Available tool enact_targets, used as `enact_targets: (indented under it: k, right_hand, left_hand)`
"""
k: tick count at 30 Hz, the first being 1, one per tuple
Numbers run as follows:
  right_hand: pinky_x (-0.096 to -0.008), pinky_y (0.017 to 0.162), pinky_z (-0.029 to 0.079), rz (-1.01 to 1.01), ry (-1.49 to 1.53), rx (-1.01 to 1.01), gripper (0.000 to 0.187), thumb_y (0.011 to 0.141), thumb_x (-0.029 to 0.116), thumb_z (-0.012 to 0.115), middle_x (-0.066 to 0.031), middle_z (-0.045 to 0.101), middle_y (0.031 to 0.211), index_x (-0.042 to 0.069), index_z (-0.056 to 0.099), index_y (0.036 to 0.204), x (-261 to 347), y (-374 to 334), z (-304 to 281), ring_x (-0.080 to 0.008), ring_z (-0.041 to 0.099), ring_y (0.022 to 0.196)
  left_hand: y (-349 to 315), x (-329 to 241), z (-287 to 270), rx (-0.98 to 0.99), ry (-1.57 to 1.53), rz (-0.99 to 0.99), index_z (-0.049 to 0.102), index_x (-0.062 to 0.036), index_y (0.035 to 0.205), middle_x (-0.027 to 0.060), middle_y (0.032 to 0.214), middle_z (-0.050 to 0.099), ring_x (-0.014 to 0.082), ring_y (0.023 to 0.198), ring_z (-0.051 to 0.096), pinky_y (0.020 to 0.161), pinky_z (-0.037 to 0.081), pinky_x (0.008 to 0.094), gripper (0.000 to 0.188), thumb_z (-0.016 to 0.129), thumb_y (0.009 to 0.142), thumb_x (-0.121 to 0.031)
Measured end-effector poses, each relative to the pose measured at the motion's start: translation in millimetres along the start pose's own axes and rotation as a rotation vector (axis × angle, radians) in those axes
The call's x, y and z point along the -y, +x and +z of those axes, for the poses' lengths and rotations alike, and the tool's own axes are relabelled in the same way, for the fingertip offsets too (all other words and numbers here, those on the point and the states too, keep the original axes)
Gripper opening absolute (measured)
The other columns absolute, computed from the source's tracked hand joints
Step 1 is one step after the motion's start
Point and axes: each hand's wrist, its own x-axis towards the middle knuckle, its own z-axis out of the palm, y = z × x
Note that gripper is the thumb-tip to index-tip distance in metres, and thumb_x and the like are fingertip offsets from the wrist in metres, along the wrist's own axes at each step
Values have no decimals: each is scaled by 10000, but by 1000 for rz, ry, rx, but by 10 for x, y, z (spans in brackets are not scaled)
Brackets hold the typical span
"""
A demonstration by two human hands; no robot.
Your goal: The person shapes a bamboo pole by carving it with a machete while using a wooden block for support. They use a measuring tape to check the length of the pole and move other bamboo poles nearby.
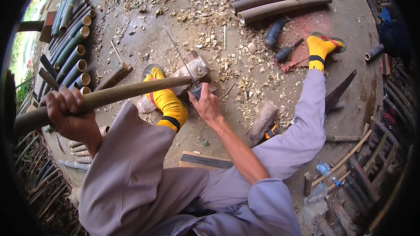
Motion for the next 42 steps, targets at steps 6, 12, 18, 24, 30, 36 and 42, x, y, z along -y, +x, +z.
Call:
enact_targets:
  k: [6, 12, 18, 24, 30, 36, 42]
  right_hand:
    - [-425, 529, 514, -114, 190, -116, 390, 826, 276, 671, -213, 622, 741, 4, 421, 952, 188, -61, -128, -385, 648, 677]
    - [-429, 499, 513, -45, 103, -10, 396, 835, 291, 653, -206, 614, 703, -3, 425, 971, -174, 53, 107, -398, 639, 633]
    - [-416, 532, 521, -137, 175, -73, 406, 834, 310, 653, -208, 633, 745, 6, 430, 984, -63, -95, -13, -356, 655, 660]
    - [-443, 487, 524, -136, 120, -41, 426, 836, 321, 647, -220, 617, 702, 9, 399, 987, 19, -74, -47, -391, 639, 618]
    - [-424, 523, 533, -65, -73, 34, 426, 841, 319, 642, -214, 628, 720, -10, 424, 999, -142, 14, 22, -376, 655, 661]
    - [-408, 542, 531, -127, 180, -32, 372, 840, 281, 654, -188, 645, 752, 14, 437, 982, -60, -70, -40, -335, 668, 658]
    - [-446, 513, 520, -61, 71, 86, 425, 843, 310, 641, -246, 614, 708, 3, 377, 972, -133, 46, -36, -395, 649, 657]
  left_hand:
    - [8, -35, -107, 61, -12, 1, 375, -121, 677, -33, 588, 280, 59, 491, 294, 466, 324, 218, 265, 497, 910, -142]
    - [-6, -53, -85, 99, -37, 28, 385, -121, 695, -33, 581, 292, 52, 473, 287, 431, 319, 205, 242, 465, 921, -141]
    - [-47, 6, -333, 335, -235, 58, 475, -52, 983, -5, 596, 350, 73, 438, 330, 389, 356, 230, 99, 430, 906, -94]
    - [-77, -21, -346, 335, -241, 111, 447, -10, 1040, 9, 596, 373, 78, 431, 355, 379, 365, 229, 178, 447, 881, -89]
    - [-107, -2, -277, 359, -229, 127, 446, -9, 1049, 8, 576, 362, 82, 418, 358, 360, 368, 224, 195, 460, 873, -93]
    - [-21, -1, -356, 549, -290, 132, 408, -4, 1215, 37, 622, 424, 108, 460, 402, 407, 408, 247, 407, 506, 839, -125]
    - [-17, -86, -149, 74, 20, 178, 434, -27, 1112, 46, 718, 398, 151, 625, 419, 540, 406, 294, 343, 524, 842, -217]
